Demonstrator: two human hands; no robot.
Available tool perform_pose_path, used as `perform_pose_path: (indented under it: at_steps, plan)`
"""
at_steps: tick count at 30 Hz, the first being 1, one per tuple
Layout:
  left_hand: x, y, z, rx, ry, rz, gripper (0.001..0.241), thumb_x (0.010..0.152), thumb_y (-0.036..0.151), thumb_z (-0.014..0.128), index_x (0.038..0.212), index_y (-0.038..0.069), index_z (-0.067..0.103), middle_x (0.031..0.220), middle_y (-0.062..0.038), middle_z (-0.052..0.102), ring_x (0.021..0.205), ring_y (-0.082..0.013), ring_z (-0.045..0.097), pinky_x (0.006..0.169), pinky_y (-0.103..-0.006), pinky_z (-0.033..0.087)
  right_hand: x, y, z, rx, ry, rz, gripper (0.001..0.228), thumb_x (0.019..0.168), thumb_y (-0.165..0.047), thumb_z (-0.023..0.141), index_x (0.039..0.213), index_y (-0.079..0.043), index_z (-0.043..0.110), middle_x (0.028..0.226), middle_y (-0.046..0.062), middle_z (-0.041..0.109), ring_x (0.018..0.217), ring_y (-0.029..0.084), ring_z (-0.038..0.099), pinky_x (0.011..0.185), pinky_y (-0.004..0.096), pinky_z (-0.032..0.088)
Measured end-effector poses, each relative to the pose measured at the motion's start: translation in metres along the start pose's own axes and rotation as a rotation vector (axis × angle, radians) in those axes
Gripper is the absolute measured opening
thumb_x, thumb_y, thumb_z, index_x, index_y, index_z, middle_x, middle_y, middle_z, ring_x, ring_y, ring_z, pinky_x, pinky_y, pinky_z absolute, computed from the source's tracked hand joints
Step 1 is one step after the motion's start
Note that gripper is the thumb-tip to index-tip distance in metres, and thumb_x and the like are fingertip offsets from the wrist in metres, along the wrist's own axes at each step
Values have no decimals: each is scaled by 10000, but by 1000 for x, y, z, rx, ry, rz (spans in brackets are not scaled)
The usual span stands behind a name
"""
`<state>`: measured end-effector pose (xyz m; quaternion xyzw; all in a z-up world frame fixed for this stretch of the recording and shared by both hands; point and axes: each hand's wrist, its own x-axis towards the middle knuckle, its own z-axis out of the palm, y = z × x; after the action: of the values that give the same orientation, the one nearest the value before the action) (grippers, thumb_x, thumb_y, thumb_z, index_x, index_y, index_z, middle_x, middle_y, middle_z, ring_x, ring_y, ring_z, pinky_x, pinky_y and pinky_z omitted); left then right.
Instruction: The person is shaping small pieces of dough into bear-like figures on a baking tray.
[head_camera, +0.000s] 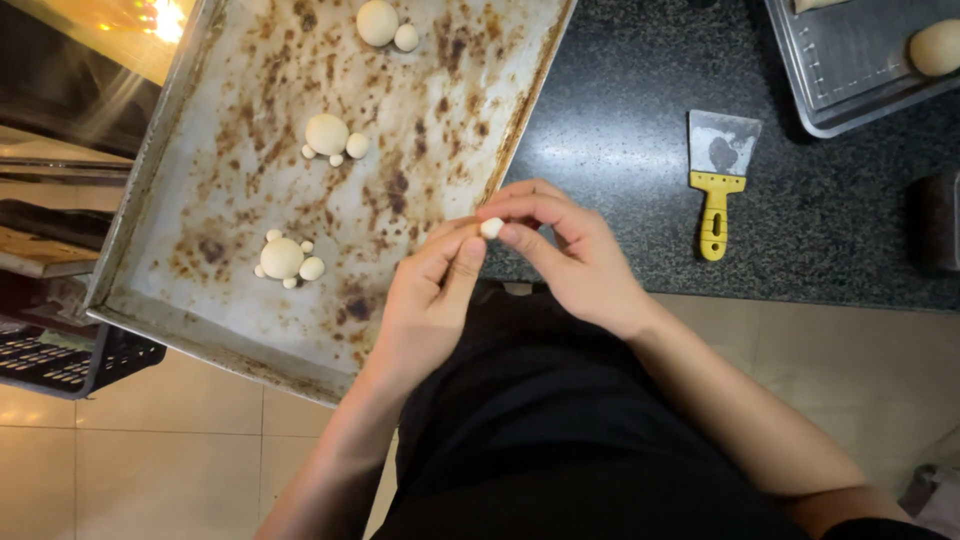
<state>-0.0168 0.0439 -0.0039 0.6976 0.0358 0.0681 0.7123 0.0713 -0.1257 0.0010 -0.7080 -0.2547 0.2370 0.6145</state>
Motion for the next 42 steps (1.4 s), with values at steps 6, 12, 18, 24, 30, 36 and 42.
perform_pose_path:
  at_steps: [6,12,18,24,30,36,42]
  plan:
    - [-7,-15,-19,-341,-74,-393,249,1049,148,644,1189,-29,748,1030,-27,743,933,-78,607,854,-239,496,3,-27,4,80,-149,52,377,967,-111,685,1338,-64,632,1260,44,617,1132,153,591,1022,303,482]
    - [-14,-30,-29,-410,-117,-432,249,1023,148,651,1154,-39,751,1055,-40,754,958,-76,637,876,-233,516,1,-16,15,-30,-132,72,281,920,-128,775,1195,-78,752,1126,38,674,1029,141,649,920,285,531]
    - [-14,-28,-31,-499,-34,-453,232,993,131,666,1111,-47,756,1068,-40,762,979,-75,656,905,-224,520,1,-15,26,-179,-36,-53,170,955,-102,746,1118,-53,741,1106,45,724,982,141,700,886,287,561]
    - [-24,-40,-26,-624,141,-571,187,1001,98,693,1076,-58,764,736,42,570,604,-21,390,528,-194,300,-2,2,30,10,96,129,90,1042,-84,629,1089,-21,673,1032,49,707,857,143,653,794,283,559]
    - [-14,-17,-33,-659,126,-585,200,1005,69,623,1091,-81,723,769,-3,606,615,-35,429,525,-191,344,7,-15,28,-401,82,-173,219,1070,-81,625,1277,-11,628,1126,97,643,985,175,621,881,279,511]
    - [-12,-34,-33,-762,253,-636,232,957,41,570,1146,-44,674,832,-52,635,650,-78,499,570,-231,421,4,-9,34,-296,153,-72,266,1046,-129,639,1301,-58,613,1022,56,681,838,139,605,768,256,504]
    - [-9,-43,-27,-885,254,-700,200,957,108,572,1023,-57,664,765,-42,571,664,-123,521,580,-273,436,2,-5,28,-391,148,-72,153,1004,-95,715,1151,-58,703,958,39,686,754,116,623,686,256,507]
